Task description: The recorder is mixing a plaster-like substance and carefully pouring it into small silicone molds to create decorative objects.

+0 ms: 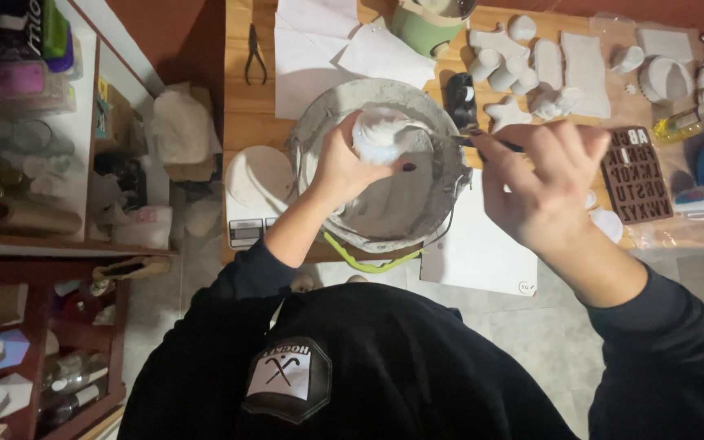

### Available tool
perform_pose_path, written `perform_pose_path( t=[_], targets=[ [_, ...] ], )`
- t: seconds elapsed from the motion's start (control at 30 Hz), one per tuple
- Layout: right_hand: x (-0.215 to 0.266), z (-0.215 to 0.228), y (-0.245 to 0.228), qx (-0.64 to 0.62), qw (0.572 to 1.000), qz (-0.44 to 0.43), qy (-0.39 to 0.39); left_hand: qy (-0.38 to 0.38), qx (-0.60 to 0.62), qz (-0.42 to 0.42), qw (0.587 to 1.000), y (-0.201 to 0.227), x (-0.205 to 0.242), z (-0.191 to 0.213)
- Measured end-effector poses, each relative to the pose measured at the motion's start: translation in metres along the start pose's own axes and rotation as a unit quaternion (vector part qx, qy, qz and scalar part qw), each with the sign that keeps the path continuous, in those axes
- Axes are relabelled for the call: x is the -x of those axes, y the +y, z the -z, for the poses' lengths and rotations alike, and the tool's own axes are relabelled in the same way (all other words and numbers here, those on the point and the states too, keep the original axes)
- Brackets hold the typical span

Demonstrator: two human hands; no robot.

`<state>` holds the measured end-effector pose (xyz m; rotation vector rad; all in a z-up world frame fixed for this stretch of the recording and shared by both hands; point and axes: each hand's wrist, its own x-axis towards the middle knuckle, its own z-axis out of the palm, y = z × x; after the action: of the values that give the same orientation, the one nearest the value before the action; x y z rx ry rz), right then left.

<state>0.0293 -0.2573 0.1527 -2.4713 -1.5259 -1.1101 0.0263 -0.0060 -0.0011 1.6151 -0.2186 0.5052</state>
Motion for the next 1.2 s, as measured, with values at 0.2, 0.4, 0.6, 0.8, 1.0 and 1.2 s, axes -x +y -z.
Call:
perform_pose_path(
  t=[0.2, 0.4, 0.6, 0.8, 1.0, 1.2],
  targets=[
    [-0.025, 0.012, -0.012, 0.001, 1.0, -0.025, -0.004, -0.005, 0.0, 0.029, 1.0, -0.006, -0.001, 0.001],
    [0.005, 0.004, 0.022, -0.154, 0.966, -0.208, -0.006, 0.007, -0.01, 0.051, 0.999, -0.004, 0.004, 0.005],
    [0.023, -0.036, 0.04, -0.1, 0.972, -0.199, -0.079, 0.035, -0.03, 0.066, 0.997, -0.002, 0.008, 0.012],
    [0.063, -0.159, -0.005, 0.016, 0.926, -0.189, -0.326, 0.012, -0.049, 0.08, 0.996, -0.002, 0.012, 0.016],
    [0.174, -0.324, -0.046, -0.022, 0.852, -0.223, -0.473, 0.001, -0.017, 0.053, 0.998, 0.005, 0.02, 0.011],
    [0.112, -0.249, -0.06, -0.103, 0.835, -0.155, -0.517, -0.039, 0.009, 0.091, 0.995, 0.027, 0.032, -0.021]
  ],
)
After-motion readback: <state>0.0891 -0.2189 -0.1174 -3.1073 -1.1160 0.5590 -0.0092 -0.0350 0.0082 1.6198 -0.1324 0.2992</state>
